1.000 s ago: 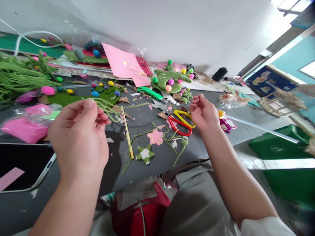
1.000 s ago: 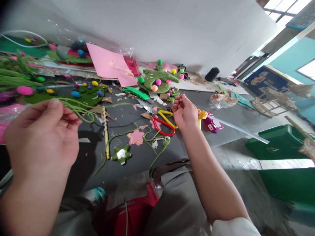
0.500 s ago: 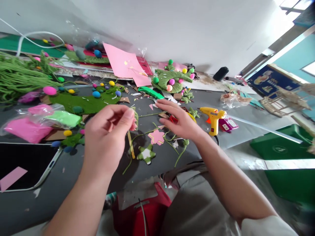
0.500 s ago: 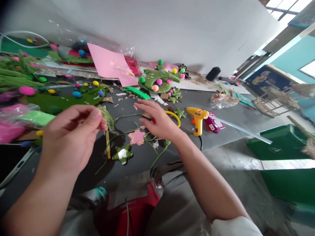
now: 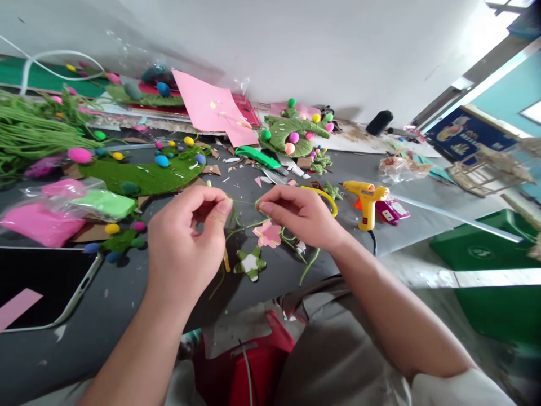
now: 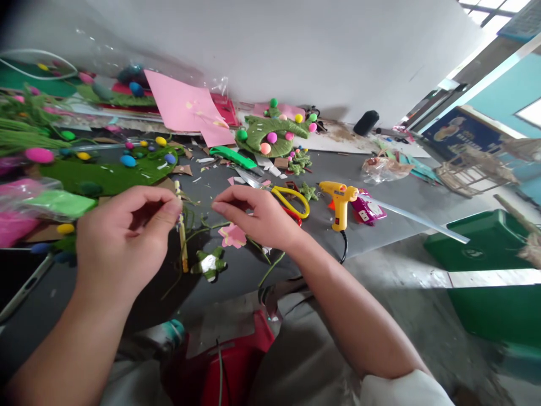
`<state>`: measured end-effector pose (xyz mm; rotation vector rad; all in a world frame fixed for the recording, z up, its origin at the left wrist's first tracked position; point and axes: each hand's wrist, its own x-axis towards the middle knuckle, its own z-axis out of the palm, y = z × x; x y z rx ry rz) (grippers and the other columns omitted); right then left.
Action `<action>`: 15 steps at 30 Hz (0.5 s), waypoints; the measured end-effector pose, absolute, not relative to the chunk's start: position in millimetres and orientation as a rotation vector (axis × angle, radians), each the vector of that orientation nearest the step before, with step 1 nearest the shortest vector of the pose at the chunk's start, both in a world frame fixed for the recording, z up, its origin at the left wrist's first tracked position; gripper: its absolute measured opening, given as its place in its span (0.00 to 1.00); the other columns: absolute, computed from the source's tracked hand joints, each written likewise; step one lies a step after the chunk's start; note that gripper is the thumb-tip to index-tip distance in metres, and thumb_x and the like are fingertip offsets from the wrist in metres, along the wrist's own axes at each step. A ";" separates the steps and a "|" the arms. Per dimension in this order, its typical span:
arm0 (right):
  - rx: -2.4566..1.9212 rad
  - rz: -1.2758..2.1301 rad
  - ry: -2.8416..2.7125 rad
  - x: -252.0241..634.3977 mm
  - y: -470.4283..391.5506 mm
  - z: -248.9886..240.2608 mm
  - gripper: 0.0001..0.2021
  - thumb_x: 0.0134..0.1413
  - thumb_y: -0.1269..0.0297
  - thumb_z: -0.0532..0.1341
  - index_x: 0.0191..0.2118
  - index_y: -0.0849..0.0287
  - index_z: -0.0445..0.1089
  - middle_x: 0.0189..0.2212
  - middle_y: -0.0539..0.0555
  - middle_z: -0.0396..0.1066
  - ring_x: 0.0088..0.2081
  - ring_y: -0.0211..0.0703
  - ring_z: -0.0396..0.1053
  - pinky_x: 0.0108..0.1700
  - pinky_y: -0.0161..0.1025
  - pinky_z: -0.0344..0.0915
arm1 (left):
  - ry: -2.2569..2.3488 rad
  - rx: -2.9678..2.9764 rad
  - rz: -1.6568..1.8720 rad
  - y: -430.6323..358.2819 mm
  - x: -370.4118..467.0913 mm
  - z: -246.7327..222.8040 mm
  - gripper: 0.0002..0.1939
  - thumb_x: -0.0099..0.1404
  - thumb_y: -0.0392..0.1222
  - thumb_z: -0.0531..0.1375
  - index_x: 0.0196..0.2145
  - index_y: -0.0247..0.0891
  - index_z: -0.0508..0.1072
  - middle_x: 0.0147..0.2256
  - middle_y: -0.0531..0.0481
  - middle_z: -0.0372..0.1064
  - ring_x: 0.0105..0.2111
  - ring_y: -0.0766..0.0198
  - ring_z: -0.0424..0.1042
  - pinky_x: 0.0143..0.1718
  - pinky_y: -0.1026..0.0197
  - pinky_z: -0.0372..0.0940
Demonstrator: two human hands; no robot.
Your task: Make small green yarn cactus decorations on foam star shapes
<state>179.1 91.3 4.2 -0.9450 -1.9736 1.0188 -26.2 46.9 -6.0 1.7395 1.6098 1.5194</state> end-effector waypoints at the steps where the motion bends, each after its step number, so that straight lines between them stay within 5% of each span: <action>1: -0.971 1.005 -1.974 183.1 92.8 4.8 0.10 0.67 0.58 0.64 0.39 0.61 0.76 0.31 0.50 0.74 0.30 0.33 0.66 0.34 0.34 0.66 | 1.614 1.671 1.556 48.0 -27.1 -6.9 0.03 0.62 0.35 0.66 0.32 0.41 0.78 0.26 0.56 0.72 0.24 0.69 0.66 0.22 0.64 0.55; 8: -1.112 0.672 -1.942 218.4 116.1 1.5 0.10 0.66 0.58 0.64 0.36 0.59 0.74 0.26 0.47 0.68 0.27 0.33 0.60 0.30 0.35 0.58 | 1.173 1.014 2.139 69.3 -30.8 -11.9 0.07 0.51 0.28 0.65 0.28 0.36 0.75 0.22 0.55 0.66 0.23 0.66 0.65 0.27 0.58 0.59; 15: -1.290 0.332 -1.824 247.3 139.4 -11.8 0.10 0.64 0.59 0.64 0.33 0.58 0.74 0.24 0.47 0.67 0.28 0.37 0.60 0.32 0.38 0.58 | 1.216 0.721 1.994 60.1 -42.4 8.3 0.11 0.54 0.27 0.64 0.26 0.40 0.67 0.25 0.55 0.58 0.28 0.68 0.62 0.32 0.56 0.59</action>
